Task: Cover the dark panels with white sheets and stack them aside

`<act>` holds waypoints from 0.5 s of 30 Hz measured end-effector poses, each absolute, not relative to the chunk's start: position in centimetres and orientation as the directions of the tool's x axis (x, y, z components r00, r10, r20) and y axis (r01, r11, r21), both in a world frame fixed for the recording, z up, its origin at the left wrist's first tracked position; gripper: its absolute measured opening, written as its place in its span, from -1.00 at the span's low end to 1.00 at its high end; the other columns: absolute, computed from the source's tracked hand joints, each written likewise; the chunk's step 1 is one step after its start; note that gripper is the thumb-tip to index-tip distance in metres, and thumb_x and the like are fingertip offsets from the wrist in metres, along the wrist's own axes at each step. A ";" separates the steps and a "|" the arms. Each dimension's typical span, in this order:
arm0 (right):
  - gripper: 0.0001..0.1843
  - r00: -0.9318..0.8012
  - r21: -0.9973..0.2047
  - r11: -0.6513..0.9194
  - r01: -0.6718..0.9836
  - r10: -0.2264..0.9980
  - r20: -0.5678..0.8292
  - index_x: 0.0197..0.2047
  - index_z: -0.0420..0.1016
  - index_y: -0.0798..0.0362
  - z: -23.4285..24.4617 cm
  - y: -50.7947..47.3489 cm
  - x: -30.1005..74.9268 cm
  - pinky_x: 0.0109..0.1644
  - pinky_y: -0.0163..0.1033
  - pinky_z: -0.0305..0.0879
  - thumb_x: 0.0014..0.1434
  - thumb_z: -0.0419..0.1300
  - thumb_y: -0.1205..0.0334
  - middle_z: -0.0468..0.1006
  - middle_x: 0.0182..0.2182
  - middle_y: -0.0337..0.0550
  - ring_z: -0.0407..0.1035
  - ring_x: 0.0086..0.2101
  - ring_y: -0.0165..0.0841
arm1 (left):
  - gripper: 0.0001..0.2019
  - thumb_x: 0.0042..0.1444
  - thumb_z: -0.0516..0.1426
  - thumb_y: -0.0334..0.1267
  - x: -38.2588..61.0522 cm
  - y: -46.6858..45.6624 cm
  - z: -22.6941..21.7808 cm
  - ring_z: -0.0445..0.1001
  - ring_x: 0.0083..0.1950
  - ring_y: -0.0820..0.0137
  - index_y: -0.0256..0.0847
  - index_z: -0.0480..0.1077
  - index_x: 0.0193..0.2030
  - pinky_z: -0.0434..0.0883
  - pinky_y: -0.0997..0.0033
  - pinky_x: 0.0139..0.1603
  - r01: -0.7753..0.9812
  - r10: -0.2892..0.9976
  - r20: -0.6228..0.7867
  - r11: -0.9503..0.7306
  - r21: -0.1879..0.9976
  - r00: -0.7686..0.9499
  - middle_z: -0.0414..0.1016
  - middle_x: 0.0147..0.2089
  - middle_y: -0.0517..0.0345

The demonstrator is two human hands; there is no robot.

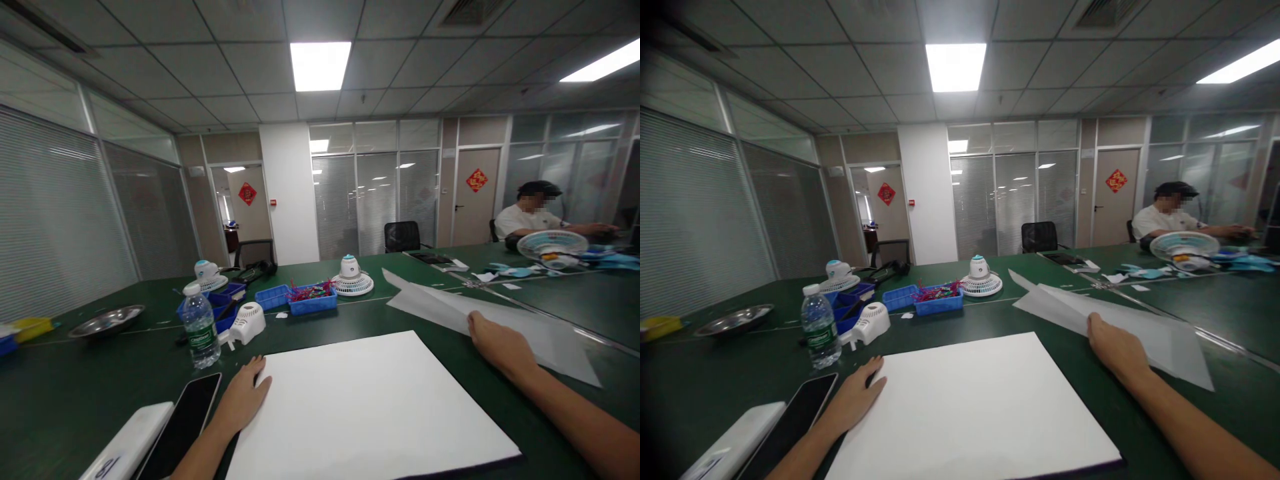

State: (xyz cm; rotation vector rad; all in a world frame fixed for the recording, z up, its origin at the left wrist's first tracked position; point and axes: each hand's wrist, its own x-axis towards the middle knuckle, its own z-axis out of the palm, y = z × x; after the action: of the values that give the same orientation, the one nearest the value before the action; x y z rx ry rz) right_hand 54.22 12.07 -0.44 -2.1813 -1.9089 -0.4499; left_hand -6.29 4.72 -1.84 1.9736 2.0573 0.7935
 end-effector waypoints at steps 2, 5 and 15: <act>-0.49 0.075 0.049 -0.101 0.994 0.925 0.373 0.08 0.37 0.17 0.1 11.4 52.9 -0.31 0.01 0.29 0.41 -0.30 0.16 0.60 -0.33 0.18 0.52 -0.38 0.01 | -0.38 0.08 0.09 -0.14 -6.2 4.5 -1.7 0.21 0.46 0.14 -0.41 0.39 0.26 0.03 0.13 0.51 0.859 0.966 0.233 -0.026 0.511 -0.110 0.30 0.40 -0.17; -0.50 -0.078 0.075 0.053 0.996 0.921 0.383 0.22 0.32 0.13 0.8 10.3 49.9 -0.25 0.00 0.32 0.38 -0.24 0.22 0.63 -0.24 0.17 0.54 -0.30 0.00 | -0.43 0.07 0.11 -0.16 -6.3 4.2 -1.6 0.23 0.45 0.17 -0.31 0.43 0.23 0.05 0.14 0.51 0.852 0.963 0.238 -0.019 0.523 -0.124 0.33 0.39 -0.10; -0.72 -0.770 0.109 0.768 0.632 0.606 0.200 -0.10 0.52 0.01 4.3 2.5 37.5 -0.16 -0.18 0.24 0.30 -0.01 0.29 0.62 -0.34 -0.12 0.50 -0.29 -0.28 | -0.47 0.13 0.05 -0.24 -6.7 3.8 -1.6 0.22 0.46 0.22 -0.35 0.42 0.24 0.03 0.20 0.51 0.864 0.963 0.251 -0.038 0.502 -0.104 0.36 0.38 -0.12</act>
State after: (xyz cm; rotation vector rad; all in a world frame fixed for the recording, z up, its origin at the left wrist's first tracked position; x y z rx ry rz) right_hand 37.49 2.45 4.26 -0.9893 -2.8080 -0.2549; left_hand -6.72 3.83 -1.60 1.9759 2.0487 0.8332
